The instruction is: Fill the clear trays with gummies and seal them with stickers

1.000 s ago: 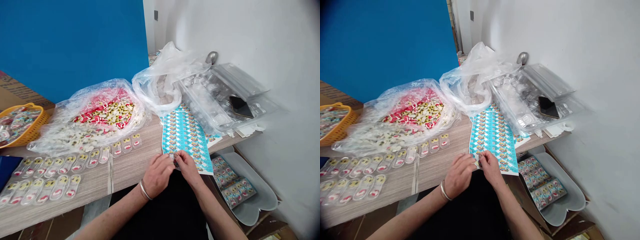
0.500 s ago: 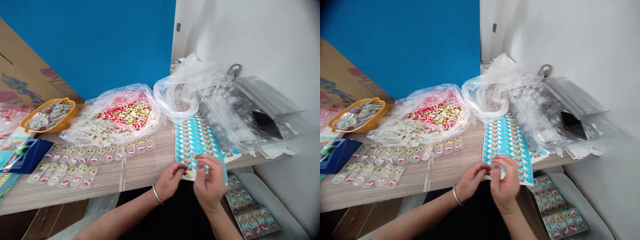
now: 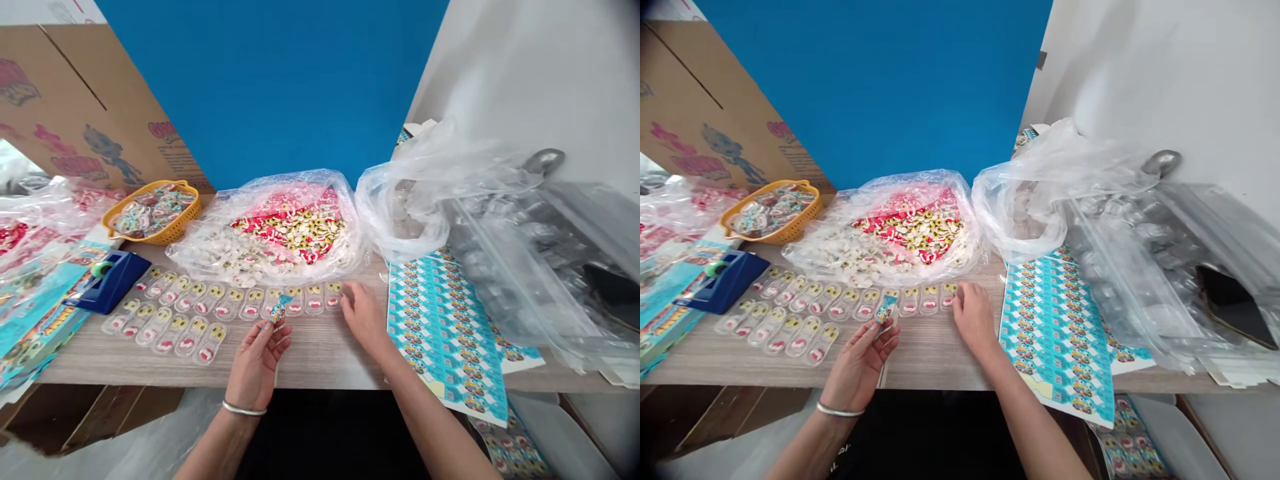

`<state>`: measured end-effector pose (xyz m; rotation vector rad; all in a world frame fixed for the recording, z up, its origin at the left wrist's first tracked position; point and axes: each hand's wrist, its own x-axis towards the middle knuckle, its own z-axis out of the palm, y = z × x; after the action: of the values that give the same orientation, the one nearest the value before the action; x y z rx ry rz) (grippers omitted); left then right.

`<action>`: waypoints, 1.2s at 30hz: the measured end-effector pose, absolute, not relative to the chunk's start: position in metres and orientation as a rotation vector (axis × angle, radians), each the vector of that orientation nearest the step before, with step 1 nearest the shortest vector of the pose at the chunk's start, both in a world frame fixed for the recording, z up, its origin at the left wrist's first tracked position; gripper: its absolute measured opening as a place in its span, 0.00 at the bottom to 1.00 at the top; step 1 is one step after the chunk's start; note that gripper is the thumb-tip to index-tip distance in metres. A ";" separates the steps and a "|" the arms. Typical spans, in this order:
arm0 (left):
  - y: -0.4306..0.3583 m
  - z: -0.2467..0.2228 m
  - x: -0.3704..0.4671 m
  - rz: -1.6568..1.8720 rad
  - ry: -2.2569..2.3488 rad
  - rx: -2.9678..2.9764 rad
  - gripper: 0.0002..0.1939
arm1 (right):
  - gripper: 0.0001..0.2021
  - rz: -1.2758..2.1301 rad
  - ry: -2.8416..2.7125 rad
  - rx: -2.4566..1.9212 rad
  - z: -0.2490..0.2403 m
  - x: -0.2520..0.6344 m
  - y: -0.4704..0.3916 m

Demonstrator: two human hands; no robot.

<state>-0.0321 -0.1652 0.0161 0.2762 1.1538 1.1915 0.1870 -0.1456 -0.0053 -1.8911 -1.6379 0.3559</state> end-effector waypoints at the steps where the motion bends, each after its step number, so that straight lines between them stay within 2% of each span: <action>1: -0.165 0.016 -0.036 1.203 1.155 0.279 0.14 | 0.12 0.360 -1.662 -1.938 -0.011 0.189 -0.134; 6: -0.167 0.015 -0.038 1.203 1.145 0.329 0.14 | 0.12 0.303 -1.814 -2.010 -0.024 0.188 -0.116; 11: -0.172 0.010 -0.029 1.122 1.137 0.409 0.14 | 0.11 0.326 -1.861 -1.984 -0.024 0.180 -0.155; 16: -0.174 0.005 -0.013 0.895 1.133 0.669 0.14 | 0.11 0.388 -1.797 -1.938 -0.026 0.175 -0.194; 23: -0.177 0.002 -0.005 0.512 1.139 1.004 0.13 | 0.15 0.606 -1.383 -1.756 -0.009 0.198 -0.221; 27: -0.182 0.002 -0.003 0.394 1.080 1.095 0.13 | 0.16 0.863 -1.462 -1.637 0.006 0.200 -0.236; 31: -0.179 0.002 0.003 0.367 1.089 1.121 0.13 | 0.09 0.989 -1.418 -1.722 0.006 0.193 -0.236; 36: -0.169 -0.002 0.010 0.406 1.177 1.178 0.15 | 0.06 1.001 -1.370 -1.842 -0.002 0.192 -0.222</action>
<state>0.0097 -0.1685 -0.0017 1.1784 1.1770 0.4056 0.1919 -0.2222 -0.0019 -1.8417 -1.3700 1.0012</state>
